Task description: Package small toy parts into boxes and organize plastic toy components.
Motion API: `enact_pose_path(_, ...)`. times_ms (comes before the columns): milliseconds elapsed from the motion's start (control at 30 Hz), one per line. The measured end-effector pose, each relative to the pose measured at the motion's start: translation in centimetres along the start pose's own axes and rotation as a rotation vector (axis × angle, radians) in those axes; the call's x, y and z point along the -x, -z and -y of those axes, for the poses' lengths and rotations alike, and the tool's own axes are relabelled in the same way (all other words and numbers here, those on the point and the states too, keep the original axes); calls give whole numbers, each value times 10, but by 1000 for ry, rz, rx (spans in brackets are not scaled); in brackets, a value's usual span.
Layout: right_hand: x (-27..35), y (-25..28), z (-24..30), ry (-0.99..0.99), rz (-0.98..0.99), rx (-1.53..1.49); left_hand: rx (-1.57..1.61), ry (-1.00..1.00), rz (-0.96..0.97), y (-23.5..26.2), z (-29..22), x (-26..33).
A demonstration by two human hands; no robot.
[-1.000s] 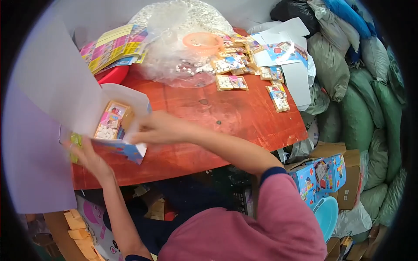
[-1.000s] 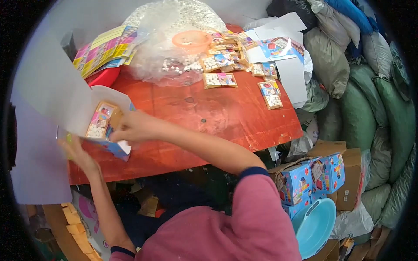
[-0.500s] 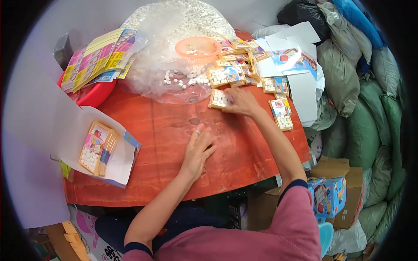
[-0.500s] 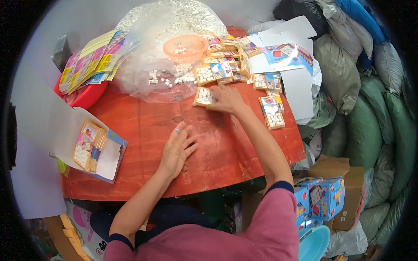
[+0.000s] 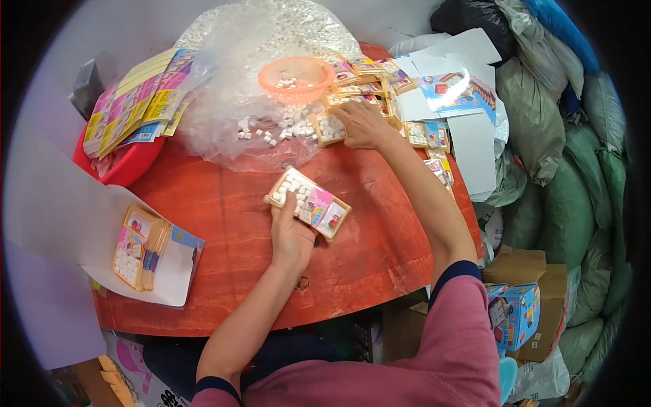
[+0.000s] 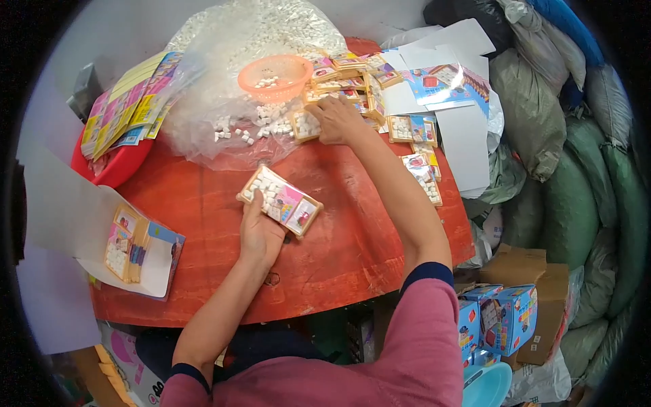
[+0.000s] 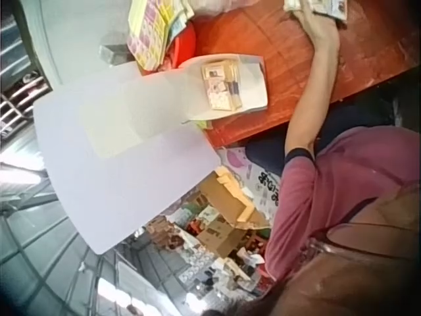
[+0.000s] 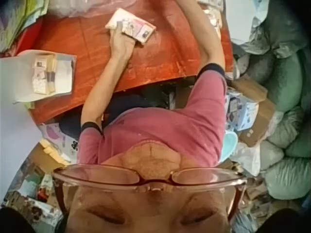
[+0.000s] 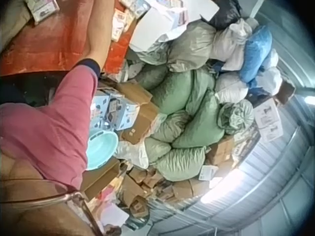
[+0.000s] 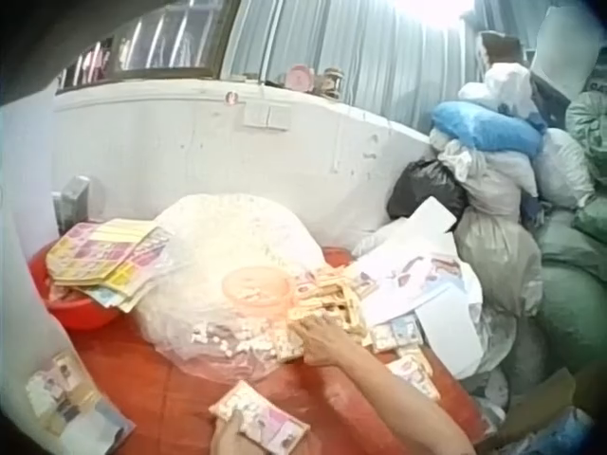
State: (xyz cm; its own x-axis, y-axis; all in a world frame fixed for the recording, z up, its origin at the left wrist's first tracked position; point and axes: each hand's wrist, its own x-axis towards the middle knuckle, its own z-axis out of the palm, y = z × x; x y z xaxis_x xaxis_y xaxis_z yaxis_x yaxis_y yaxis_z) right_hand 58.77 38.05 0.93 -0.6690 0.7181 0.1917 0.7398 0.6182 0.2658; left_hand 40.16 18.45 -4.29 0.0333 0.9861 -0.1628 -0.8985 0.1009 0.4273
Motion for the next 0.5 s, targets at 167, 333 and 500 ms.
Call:
enact_pose_path(167,21,59,65,-310,170,-410,-51,14,-56,8,-2,-9)
enact_pose_path(333,82,82,105,-402,123,-771,-227,-9,-18,12,12,-18)
enact_pose_path(500,174,52,27,-945,89,38,-167,17,-70,-4,19,-3)
